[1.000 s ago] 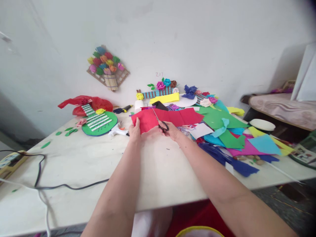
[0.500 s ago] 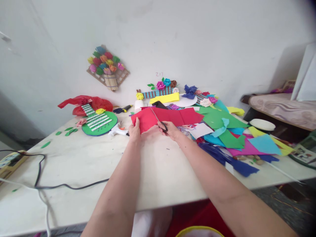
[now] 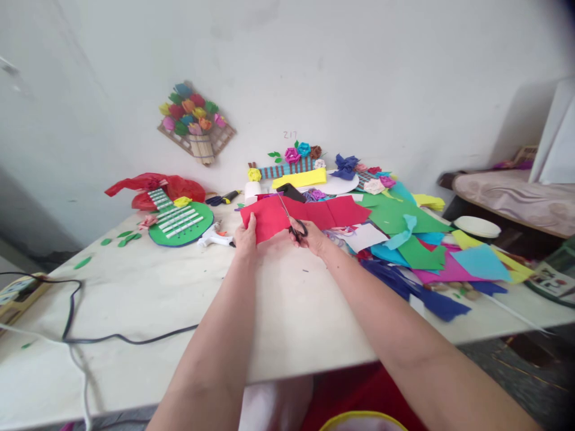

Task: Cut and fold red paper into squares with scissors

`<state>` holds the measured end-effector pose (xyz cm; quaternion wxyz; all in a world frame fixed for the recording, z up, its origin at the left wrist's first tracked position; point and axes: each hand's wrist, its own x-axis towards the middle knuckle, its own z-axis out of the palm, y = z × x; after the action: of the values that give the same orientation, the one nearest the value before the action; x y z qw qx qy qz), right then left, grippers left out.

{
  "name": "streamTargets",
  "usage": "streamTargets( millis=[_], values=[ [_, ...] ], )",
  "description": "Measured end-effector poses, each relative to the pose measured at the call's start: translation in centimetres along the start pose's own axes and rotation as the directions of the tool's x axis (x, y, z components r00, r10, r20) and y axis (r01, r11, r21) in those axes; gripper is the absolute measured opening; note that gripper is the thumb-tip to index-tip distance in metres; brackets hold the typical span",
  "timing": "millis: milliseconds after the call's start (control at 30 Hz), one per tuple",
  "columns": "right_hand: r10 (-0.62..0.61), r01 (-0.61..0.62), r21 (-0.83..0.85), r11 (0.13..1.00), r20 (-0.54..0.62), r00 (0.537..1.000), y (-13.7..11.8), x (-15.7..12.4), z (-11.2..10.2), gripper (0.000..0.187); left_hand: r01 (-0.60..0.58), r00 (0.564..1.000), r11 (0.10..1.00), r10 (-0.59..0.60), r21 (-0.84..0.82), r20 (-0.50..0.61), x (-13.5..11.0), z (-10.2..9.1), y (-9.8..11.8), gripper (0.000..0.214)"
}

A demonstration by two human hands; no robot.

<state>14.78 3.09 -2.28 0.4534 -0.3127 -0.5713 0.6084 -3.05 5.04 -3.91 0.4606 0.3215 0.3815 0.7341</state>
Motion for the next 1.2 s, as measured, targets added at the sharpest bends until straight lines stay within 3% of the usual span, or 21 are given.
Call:
streamTargets(
  millis=[233, 967, 1200],
  values=[
    [0.010, -0.010, -0.020, 1.000, -0.019, 1.000, 0.10, 0.08, -0.02, 0.045, -0.002, 0.998, 1.000, 0.003, -0.011, 0.056, -0.22, 0.16, 0.11, 0.036],
    [-0.011, 0.011, -0.005, 1.000, -0.080, 0.997, -0.08, 0.22, 0.38, 0.044, -0.007, 0.998, 0.998, 0.011, -0.065, 0.055, -0.29, 0.29, 0.05, 0.036],
    [0.028, -0.028, -0.004, 1.000, -0.093, 0.995, 0.24, 0.38, 0.29, 0.041, 0.070, 0.998, 0.994, -0.069, -0.080, 0.013, -0.36, 0.09, 0.29, 0.043]
  ],
)
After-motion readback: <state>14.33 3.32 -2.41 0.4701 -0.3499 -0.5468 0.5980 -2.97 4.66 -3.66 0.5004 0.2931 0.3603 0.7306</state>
